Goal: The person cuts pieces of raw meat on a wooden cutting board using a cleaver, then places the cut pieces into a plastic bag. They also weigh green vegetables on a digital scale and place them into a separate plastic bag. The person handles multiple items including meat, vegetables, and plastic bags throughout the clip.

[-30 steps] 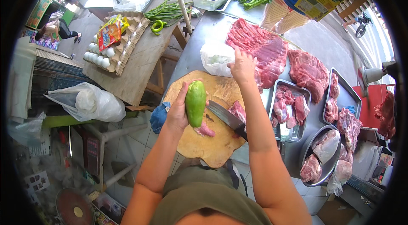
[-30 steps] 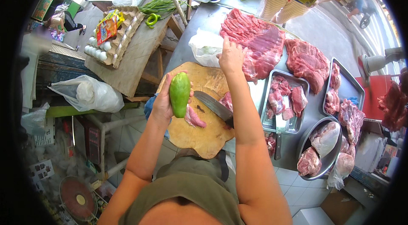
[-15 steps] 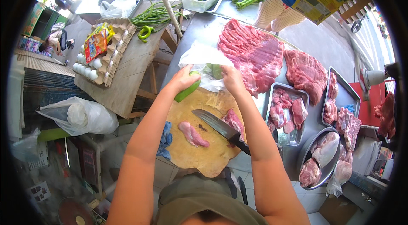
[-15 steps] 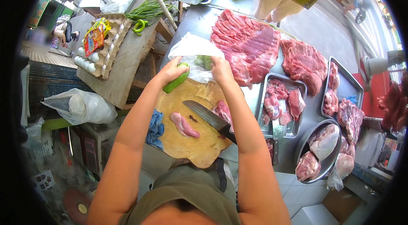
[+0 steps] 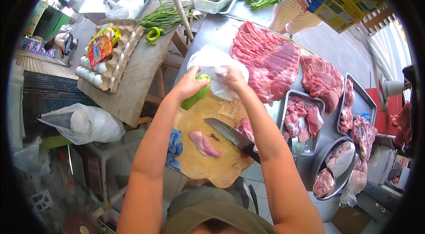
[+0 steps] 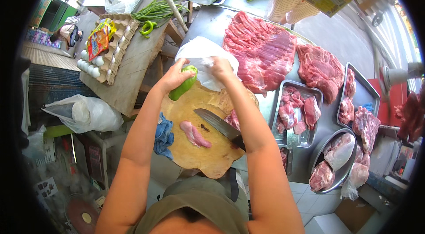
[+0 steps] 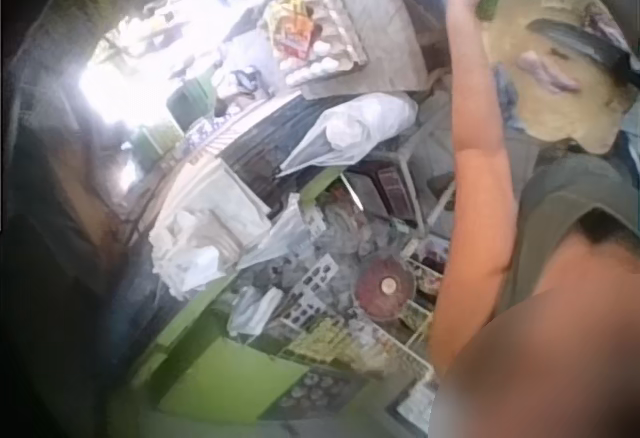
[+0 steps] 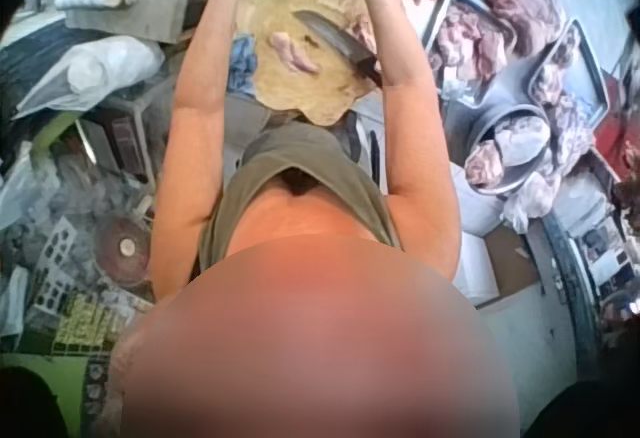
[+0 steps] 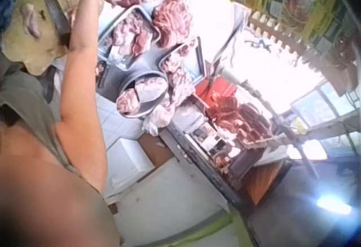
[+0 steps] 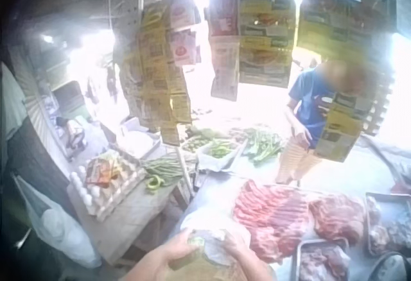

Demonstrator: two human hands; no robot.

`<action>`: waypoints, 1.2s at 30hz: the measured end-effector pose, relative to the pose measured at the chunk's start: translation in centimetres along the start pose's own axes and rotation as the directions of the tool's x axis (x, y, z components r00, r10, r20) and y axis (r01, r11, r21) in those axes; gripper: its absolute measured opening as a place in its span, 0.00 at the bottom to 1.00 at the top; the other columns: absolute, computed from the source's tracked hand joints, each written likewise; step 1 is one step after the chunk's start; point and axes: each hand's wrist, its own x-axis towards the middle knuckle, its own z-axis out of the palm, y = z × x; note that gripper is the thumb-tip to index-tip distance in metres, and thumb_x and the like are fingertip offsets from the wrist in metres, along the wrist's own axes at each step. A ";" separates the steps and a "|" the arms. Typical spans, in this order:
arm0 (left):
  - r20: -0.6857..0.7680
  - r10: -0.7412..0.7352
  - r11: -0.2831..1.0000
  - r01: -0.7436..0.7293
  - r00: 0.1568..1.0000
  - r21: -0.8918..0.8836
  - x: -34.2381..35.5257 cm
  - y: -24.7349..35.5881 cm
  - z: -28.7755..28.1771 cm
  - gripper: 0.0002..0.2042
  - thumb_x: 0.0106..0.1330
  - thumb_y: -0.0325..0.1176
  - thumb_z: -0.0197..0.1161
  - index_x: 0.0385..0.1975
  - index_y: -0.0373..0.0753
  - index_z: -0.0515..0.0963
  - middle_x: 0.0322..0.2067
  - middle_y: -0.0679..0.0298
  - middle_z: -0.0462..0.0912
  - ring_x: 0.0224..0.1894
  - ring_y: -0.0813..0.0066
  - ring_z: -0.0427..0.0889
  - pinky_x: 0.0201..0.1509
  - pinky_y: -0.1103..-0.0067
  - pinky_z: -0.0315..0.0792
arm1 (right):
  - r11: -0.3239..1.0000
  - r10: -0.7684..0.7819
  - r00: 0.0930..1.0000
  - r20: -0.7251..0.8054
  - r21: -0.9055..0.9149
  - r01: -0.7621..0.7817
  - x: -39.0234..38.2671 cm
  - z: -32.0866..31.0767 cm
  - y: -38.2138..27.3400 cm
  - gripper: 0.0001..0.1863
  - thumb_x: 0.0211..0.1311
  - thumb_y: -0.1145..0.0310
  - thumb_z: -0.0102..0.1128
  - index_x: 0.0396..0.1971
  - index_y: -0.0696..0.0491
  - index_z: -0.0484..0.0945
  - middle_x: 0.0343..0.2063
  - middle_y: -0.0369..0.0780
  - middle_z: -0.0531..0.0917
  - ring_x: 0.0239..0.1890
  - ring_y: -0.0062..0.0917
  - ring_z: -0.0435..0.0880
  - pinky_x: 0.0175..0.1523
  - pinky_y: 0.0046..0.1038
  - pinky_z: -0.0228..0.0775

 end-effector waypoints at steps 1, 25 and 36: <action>0.017 -0.006 0.995 0.008 1.000 -0.101 0.3 -0.7 -0.6 0.30 0.64 0.40 0.62 0.64 0.33 0.65 0.59 0.48 0.73 0.59 0.63 0.75 0.62 0.73 0.68 | 0.976 0.103 0.991 0.089 0.184 -0.118 -0.2 -1.2 0.0 0.10 0.67 0.69 0.56 0.41 0.56 0.83 0.34 0.42 0.87 0.35 0.29 0.84 0.45 0.33 0.75; 0.297 0.134 0.991 -0.124 0.945 -0.051 -4.6 -1.6 0.0 0.25 0.65 0.36 0.60 0.62 0.40 0.73 0.61 0.52 0.75 0.62 0.64 0.74 0.66 0.72 0.66 | 0.303 -0.221 0.929 0.298 0.926 -0.225 -14.8 -9.5 -11.1 0.17 0.65 0.58 0.61 0.25 0.56 0.76 0.20 0.37 0.71 0.20 0.21 0.66 0.24 0.25 0.58; -0.152 -0.026 0.986 0.050 0.988 0.158 -15.2 -4.9 -3.5 0.28 0.66 0.41 0.61 0.66 0.43 0.69 0.60 0.48 0.75 0.62 0.54 0.75 0.65 0.70 0.66 | 0.315 0.019 0.874 0.486 0.827 -0.466 -17.3 0.7 -6.7 0.06 0.58 0.71 0.58 0.26 0.58 0.77 0.24 0.39 0.77 0.27 0.24 0.73 0.35 0.25 0.66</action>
